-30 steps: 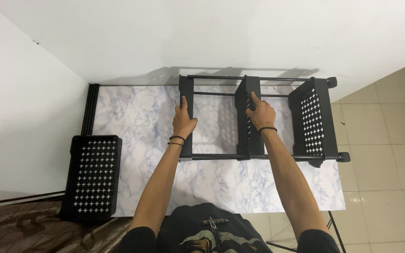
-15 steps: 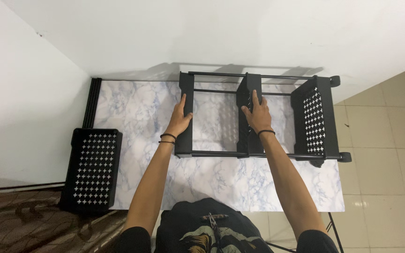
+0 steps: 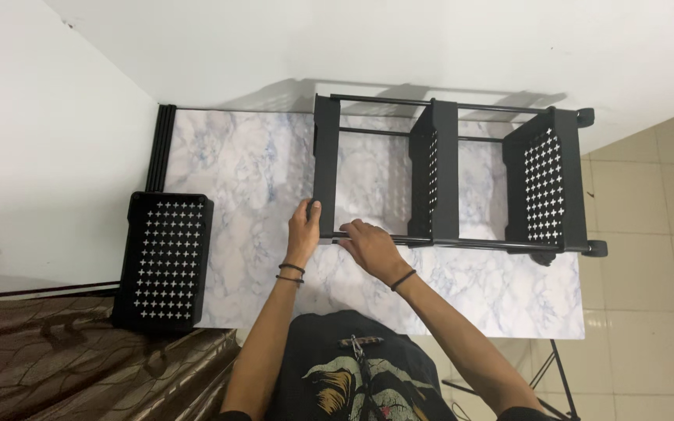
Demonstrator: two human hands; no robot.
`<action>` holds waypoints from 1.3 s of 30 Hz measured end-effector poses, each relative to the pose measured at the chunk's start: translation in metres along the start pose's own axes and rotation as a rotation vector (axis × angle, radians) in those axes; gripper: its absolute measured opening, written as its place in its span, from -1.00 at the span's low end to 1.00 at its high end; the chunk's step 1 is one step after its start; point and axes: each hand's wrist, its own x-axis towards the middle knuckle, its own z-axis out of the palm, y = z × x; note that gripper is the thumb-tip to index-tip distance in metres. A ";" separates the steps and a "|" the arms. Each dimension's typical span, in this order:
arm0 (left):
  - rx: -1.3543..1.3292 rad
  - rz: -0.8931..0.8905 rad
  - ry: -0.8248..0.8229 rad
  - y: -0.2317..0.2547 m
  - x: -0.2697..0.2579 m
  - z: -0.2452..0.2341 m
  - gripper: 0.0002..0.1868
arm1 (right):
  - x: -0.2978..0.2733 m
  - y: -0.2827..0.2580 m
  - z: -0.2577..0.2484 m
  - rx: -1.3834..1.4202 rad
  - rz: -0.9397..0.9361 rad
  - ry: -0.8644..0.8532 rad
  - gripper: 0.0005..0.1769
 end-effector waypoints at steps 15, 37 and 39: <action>0.064 0.036 0.078 -0.012 -0.002 0.010 -0.50 | 0.033 0.044 0.022 0.173 0.004 -0.518 -0.49; 0.066 -0.029 0.126 -0.003 -0.006 0.009 -0.47 | 0.010 0.043 0.041 -0.247 -0.058 -0.305 -0.51; 0.050 -0.033 0.105 -0.004 -0.005 0.008 -0.48 | 0.021 0.050 0.041 0.018 -0.065 -0.361 -0.41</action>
